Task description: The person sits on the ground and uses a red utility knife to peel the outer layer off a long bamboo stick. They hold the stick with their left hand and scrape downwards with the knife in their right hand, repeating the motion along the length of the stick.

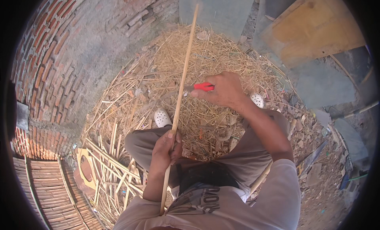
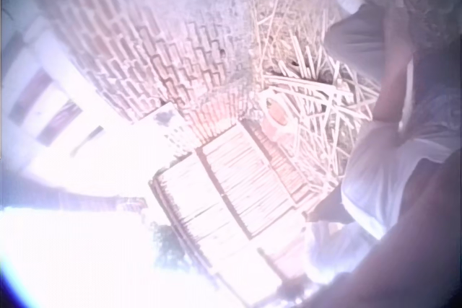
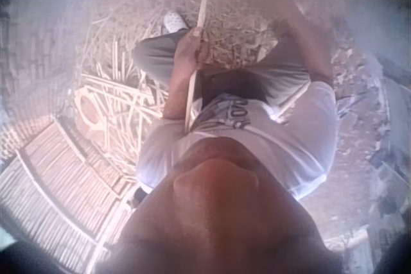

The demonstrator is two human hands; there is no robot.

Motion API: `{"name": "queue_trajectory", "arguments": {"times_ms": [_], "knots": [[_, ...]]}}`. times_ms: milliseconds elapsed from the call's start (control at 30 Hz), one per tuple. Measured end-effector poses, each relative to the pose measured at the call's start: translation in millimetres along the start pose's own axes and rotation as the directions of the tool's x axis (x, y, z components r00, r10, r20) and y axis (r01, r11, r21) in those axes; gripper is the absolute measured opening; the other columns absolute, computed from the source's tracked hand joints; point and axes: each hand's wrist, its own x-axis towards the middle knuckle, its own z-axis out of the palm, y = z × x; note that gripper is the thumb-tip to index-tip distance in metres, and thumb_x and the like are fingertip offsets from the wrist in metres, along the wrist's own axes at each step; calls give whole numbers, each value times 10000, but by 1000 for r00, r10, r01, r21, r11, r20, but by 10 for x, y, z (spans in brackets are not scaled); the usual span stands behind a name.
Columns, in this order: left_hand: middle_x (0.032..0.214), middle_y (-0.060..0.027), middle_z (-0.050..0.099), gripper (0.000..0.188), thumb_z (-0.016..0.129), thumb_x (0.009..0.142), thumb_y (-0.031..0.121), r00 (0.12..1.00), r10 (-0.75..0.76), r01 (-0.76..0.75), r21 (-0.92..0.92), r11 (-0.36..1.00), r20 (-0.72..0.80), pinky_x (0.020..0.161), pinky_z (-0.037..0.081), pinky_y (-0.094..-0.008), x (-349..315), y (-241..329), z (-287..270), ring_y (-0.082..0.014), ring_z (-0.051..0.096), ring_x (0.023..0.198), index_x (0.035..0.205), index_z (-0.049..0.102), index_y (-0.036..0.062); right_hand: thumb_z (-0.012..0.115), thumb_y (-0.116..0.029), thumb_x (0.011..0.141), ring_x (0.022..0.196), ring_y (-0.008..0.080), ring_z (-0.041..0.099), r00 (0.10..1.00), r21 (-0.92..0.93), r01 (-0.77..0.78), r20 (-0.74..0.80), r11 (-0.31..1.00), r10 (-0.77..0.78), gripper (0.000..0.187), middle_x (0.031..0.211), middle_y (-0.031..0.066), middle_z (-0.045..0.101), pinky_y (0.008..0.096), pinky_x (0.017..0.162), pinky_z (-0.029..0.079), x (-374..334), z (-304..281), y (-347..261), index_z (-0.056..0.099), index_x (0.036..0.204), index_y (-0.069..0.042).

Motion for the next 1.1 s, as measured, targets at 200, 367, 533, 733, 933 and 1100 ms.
{"name": "queue_trajectory", "arguments": {"times_ms": [200, 367, 533, 733, 933, 1100], "knots": [[550, 39, 343, 272, 374, 1033, 319, 999, 41, -40, 60, 997, -18, 403, 224, -204, 19, 168, 95, -43, 267, 432, 935, 464, 82, 705, -716, 606, 452, 271, 550, 952, -44, 299, -56, 953, -301, 652, 478, 57, 505, 379, 472, 435, -167, 187, -328, 520, 511, -98], [574, 47, 326, 289, 436, 1006, 350, 996, 61, -57, 67, 996, -72, 421, 193, -210, 48, 144, 123, -38, 276, 466, 849, 433, 107, 728, -696, 592, 437, 266, 542, 922, -54, 345, -166, 937, -349, 633, 463, 49, 490, 376, 460, 427, -21, 240, -212, 530, 514, -100], [579, 51, 313, 296, 434, 1008, 355, 998, -17, 19, 30, 999, -68, 425, 192, -212, -28, 148, 239, -41, 269, 470, 834, 413, 116, 612, -752, 705, 463, 268, 590, 981, 101, -147, -112, 984, 158, 665, 470, 79, 549, 401, 485, 465, 148, 284, 27, 655, 584, -99], [543, 51, 299, 323, 433, 1004, 384, 1000, 13, -13, 15, 1000, -22, 397, 179, -206, -61, 155, 118, -46, 257, 434, 838, 404, 108, 587, -756, 726, 487, 281, 610, 998, -78, 6, -64, 997, -11, 672, 490, 96, 571, 402, 499, 483, 63, 288, -49, 669, 614, -98], [548, 57, 301, 320, 448, 999, 394, 1000, -7, 7, 17, 1000, -5, 404, 177, -206, -84, 151, 171, -41, 256, 439, 871, 423, 102, 666, -711, 664, 454, 303, 541, 963, -82, 187, -181, 979, -199, 649, 470, 87, 493, 404, 450, 424, 89, 214, -15, 565, 540, -82], [572, 66, 295, 278, 466, 1002, 345, 1000, -18, 18, -22, 1000, 8, 442, 175, -213, -170, 85, 224, -38, 258, 468, 984, 465, 67, 635, -779, 645, 405, 261, 543, 933, -184, 126, -312, 975, -180, 687, 428, 52, 499, 378, 429, 431, 354, 150, 312, 608, 546, -100]]}}
